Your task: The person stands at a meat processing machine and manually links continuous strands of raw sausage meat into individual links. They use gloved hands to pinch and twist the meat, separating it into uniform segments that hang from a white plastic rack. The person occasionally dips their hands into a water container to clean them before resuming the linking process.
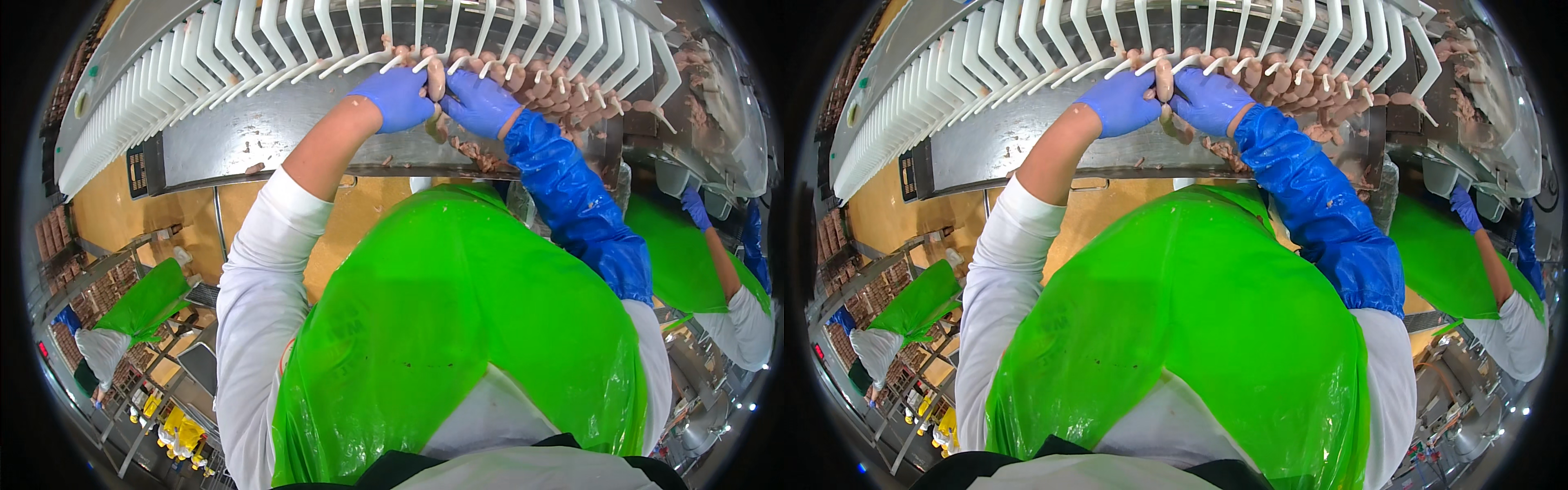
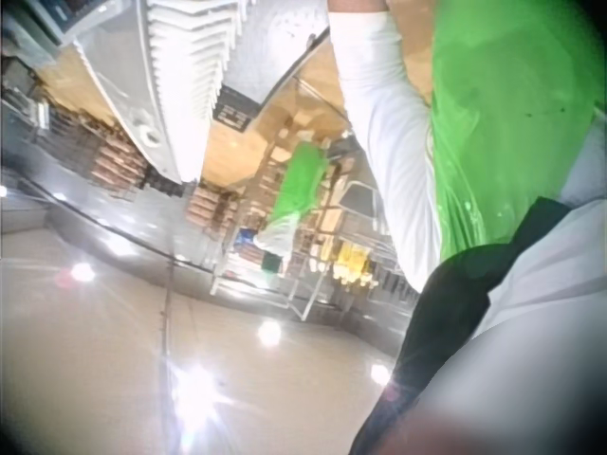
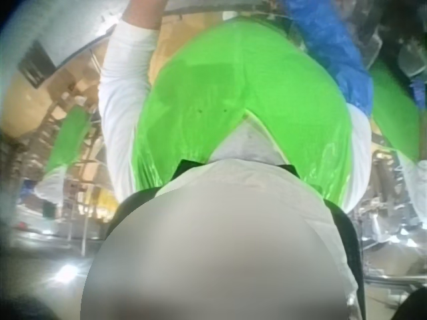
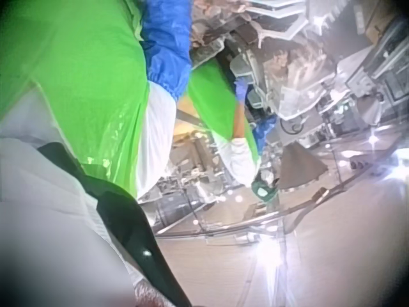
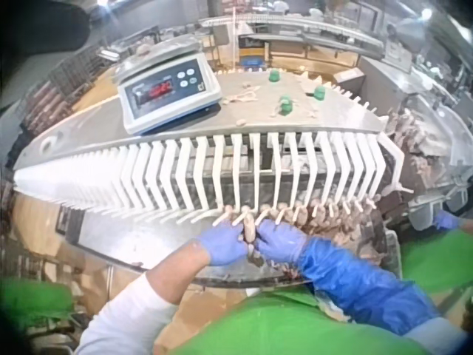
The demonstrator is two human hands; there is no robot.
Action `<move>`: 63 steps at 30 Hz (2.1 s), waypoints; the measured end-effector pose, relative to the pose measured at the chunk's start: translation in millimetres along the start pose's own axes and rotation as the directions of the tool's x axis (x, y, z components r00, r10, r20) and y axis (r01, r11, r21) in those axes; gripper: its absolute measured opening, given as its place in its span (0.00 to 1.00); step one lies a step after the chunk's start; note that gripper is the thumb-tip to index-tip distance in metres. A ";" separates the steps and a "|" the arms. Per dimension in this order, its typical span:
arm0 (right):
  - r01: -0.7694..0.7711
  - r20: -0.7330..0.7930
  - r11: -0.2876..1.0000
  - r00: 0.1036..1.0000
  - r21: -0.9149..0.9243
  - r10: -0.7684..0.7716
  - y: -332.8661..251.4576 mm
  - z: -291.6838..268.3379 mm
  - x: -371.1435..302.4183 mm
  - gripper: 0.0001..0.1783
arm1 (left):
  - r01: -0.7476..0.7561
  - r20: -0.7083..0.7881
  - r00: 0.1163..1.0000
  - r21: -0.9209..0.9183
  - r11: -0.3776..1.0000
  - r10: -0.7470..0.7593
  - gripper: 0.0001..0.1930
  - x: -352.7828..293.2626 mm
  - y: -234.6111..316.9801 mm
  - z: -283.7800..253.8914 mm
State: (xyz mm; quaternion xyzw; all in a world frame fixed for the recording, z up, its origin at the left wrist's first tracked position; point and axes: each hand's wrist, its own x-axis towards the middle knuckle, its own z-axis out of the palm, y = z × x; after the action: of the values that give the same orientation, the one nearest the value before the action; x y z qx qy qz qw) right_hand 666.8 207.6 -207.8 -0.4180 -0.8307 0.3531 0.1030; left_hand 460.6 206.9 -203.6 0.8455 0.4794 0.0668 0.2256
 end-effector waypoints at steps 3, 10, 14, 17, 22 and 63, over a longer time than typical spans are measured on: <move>-0.145 0.237 0.940 0.969 0.308 0.072 4.0 -11.0 -11.2 0.19 | 0.155 0.153 0.979 -0.143 0.977 -0.133 0.24 -10.9 11.4 -30.6; -0.186 0.256 0.474 0.963 0.861 -0.088 12.9 75.1 10.3 0.23 | 0.312 0.199 0.950 -0.646 0.697 -0.241 0.20 -72.0 17.7 6.7; -0.190 0.150 -0.478 0.981 0.857 -0.121 -4.1 68.4 20.2 0.30 | 0.425 0.315 0.905 -0.708 0.564 -0.287 0.18 -80.0 5.3 22.3; -0.255 0.079 -0.453 0.925 0.854 -0.371 11.5 68.4 25.4 0.34 | 0.379 0.311 0.923 -0.834 0.401 -0.226 0.18 -85.1 7.9 16.5; -0.128 0.167 0.169 0.957 0.977 -0.237 10.1 55.4 25.5 0.31 | 0.459 0.392 0.888 -0.790 0.406 -0.240 0.14 -87.6 0.9 12.7; 0.383 -0.094 0.848 0.922 0.365 -0.376 -146.7 23.1 89.9 0.25 | -0.102 -0.165 0.744 -0.986 0.133 -0.648 0.13 -137.5 -25.3 -9.6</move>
State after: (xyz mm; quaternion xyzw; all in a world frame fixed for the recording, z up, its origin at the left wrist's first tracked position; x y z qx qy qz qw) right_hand 508.3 206.2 -137.1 -0.2214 -0.8122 0.4746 0.2569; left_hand 364.6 105.4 -192.2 0.3281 0.5236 0.5551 0.5568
